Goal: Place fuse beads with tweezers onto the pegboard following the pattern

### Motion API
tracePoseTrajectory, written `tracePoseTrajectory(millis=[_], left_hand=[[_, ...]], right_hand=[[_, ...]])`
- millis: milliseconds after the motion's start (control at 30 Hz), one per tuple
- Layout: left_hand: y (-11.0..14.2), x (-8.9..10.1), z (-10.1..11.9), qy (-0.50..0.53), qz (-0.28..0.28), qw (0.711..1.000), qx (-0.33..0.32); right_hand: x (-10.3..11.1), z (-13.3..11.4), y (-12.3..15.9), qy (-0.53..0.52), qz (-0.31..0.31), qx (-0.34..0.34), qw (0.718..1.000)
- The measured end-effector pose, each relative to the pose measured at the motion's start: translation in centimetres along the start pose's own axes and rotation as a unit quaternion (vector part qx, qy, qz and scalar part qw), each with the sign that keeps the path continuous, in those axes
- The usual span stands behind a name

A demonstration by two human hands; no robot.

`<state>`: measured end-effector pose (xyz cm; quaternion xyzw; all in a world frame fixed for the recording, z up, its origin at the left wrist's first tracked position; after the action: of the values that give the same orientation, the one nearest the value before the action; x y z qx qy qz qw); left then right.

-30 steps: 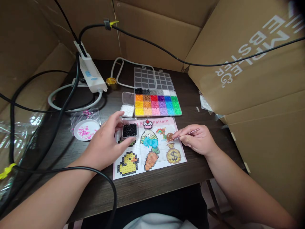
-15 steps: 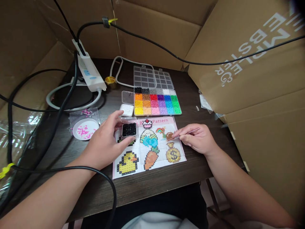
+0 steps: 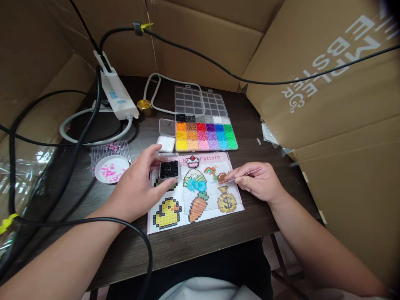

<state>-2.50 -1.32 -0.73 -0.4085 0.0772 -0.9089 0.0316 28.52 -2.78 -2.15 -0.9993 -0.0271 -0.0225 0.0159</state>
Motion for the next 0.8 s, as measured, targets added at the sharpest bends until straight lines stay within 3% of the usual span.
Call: tracePoseTrajectory(millis=[800], left_hand=[[-0.02,-0.13,0.08,0.004,0.005,1.000,0.002]], right_hand=[[-0.02,-0.17,-0.02,0.008,-0.002,0.004,1.000]])
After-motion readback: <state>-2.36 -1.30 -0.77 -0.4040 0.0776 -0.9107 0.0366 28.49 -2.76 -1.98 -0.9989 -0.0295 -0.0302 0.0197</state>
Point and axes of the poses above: each hand's wrist, its own y-axis away from the middle knuckle, its own x-axis out of the back of the hand, z = x × y, the point moved 3 cm from there along -y, towards the middle knuckle, and after that the axes turned 13 degrees about z, right-handed, at the moved point
